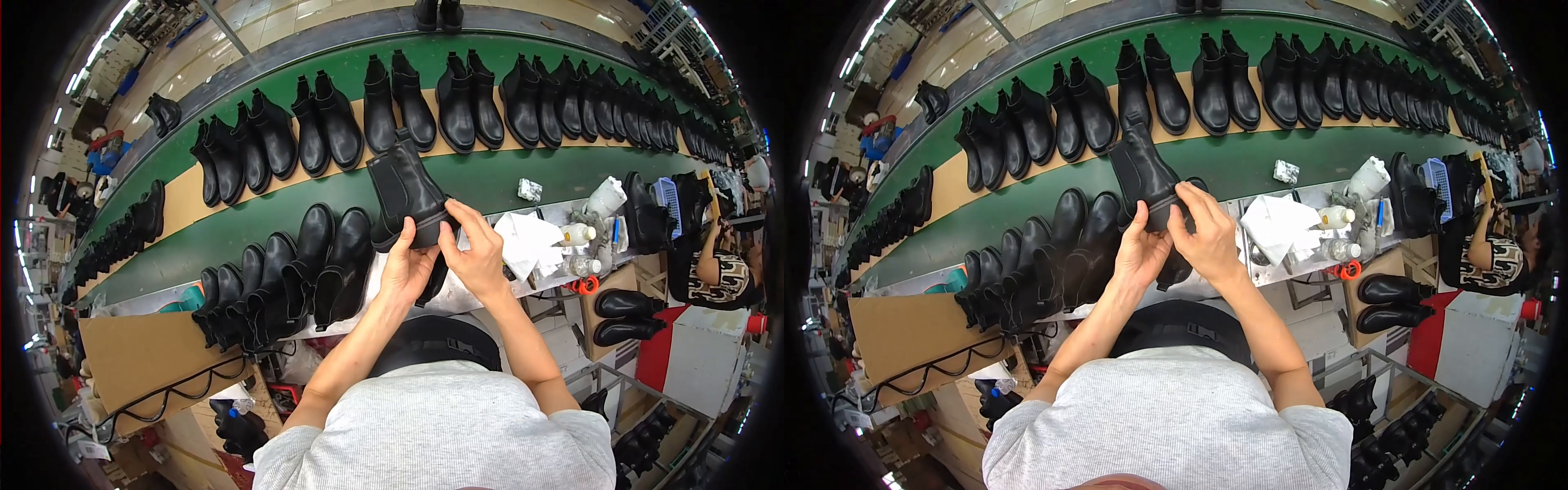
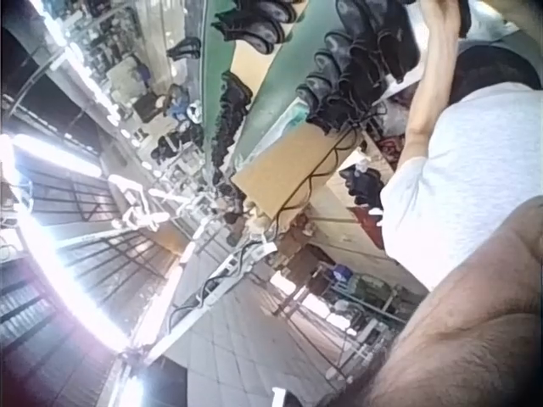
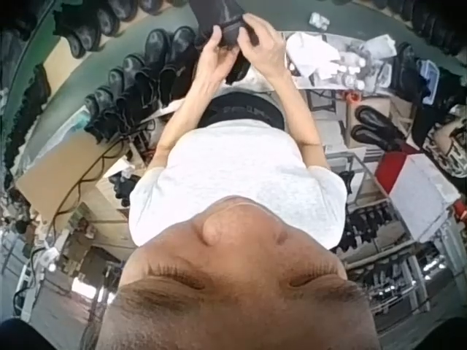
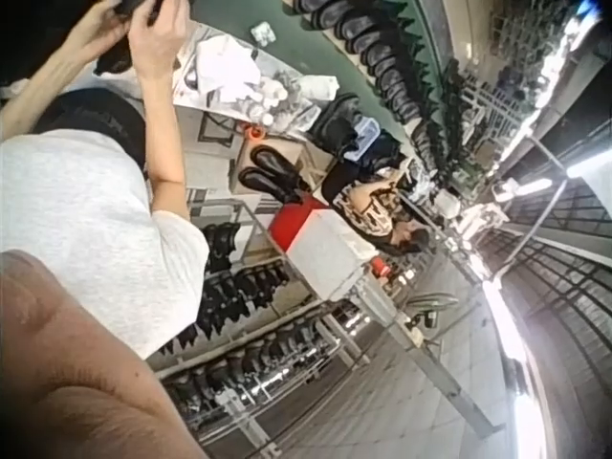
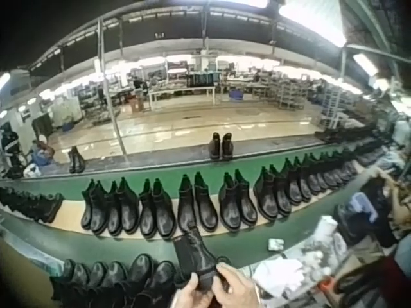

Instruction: Inspecting and cleaning black boots on a manufacturing line.

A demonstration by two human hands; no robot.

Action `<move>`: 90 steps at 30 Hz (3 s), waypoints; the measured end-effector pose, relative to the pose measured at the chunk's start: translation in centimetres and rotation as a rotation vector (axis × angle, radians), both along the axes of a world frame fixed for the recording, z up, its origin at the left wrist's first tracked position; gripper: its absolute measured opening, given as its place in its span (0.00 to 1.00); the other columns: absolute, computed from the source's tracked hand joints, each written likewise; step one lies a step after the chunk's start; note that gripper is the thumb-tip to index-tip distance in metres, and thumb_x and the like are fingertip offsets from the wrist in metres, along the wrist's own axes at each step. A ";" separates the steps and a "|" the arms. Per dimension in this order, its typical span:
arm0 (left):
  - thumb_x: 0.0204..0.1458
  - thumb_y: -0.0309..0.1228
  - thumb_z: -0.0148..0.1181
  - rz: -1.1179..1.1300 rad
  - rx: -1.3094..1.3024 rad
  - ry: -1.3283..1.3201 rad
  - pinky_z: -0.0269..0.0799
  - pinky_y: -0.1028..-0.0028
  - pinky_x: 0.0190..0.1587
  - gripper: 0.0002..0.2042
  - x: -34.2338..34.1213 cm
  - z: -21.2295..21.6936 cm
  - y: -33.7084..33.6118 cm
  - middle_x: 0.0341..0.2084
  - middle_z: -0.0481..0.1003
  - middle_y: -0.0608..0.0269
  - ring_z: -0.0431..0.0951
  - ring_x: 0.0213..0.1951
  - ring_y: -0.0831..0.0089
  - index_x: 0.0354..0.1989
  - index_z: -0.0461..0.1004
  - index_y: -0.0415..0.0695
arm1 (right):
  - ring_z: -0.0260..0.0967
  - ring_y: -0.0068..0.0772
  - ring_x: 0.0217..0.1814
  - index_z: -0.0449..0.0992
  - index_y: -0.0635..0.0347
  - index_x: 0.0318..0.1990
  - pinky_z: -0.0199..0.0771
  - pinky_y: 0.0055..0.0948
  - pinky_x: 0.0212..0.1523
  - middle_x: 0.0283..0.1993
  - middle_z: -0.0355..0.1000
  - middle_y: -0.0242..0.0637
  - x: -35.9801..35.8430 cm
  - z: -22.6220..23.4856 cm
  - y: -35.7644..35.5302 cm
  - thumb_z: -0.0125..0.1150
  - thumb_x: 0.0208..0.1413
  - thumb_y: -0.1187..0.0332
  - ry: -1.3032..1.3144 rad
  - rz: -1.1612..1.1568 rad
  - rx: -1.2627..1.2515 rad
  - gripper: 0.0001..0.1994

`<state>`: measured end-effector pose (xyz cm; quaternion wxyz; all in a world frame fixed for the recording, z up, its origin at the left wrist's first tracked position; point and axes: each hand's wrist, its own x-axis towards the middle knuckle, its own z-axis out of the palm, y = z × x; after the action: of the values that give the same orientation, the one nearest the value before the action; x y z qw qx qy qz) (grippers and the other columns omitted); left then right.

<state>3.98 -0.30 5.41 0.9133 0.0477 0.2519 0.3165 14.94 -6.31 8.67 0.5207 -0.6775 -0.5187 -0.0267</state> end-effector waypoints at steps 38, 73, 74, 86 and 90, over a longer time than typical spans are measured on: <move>0.52 0.41 0.60 0.098 -0.164 -0.134 0.59 0.64 0.64 0.27 -0.5 -3.2 -2.1 0.53 0.66 0.60 0.65 0.57 0.68 0.56 0.62 0.41 | 0.73 0.44 0.27 0.78 0.67 0.30 0.73 0.32 0.27 0.28 0.73 0.42 -0.8 -0.3 2.4 0.63 0.45 0.76 -0.213 -0.014 -0.262 0.05; 0.22 0.47 0.76 -0.561 2.351 1.388 0.64 0.69 0.38 0.39 -3.9 5.9 5.6 0.31 0.71 0.61 0.72 0.36 0.66 0.47 0.70 0.41 | 0.72 0.47 0.41 0.72 0.62 0.43 0.77 0.41 0.40 0.39 0.66 0.44 14.4 -14.2 -6.1 0.57 0.46 0.73 -0.262 -0.442 -0.867 0.14; 0.22 0.46 0.75 -0.507 2.375 1.372 0.63 0.69 0.37 0.39 -4.5 5.5 5.4 0.31 0.70 0.61 0.71 0.36 0.66 0.47 0.70 0.40 | 0.73 0.46 0.40 0.74 0.62 0.38 0.75 0.40 0.40 0.37 0.70 0.43 13.9 -13.8 -7.0 0.54 0.44 0.79 -0.172 -0.461 -0.672 0.11; 0.25 0.43 0.75 -0.552 2.279 1.485 0.64 0.67 0.40 0.38 -4.4 6.3 4.0 0.34 0.72 0.58 0.72 0.38 0.62 0.48 0.68 0.39 | 0.70 0.44 0.39 0.74 0.63 0.36 0.70 0.31 0.37 0.37 0.70 0.43 6.6 -11.4 -10.4 0.46 0.31 0.88 0.135 -0.311 -0.075 0.20; 0.25 0.46 0.74 -0.515 2.326 1.475 0.66 0.69 0.37 0.38 -4.2 6.1 4.3 0.32 0.71 0.60 0.72 0.35 0.64 0.48 0.69 0.39 | 0.70 0.43 0.37 0.78 0.60 0.37 0.69 0.31 0.35 0.35 0.68 0.42 5.1 -11.2 -9.2 0.45 0.32 0.88 0.188 -0.303 -0.101 0.23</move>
<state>-0.21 3.97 11.56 0.0416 0.9651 0.2488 0.0695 20.01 -15.49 -2.48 0.5221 -0.7728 -0.3605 -0.0152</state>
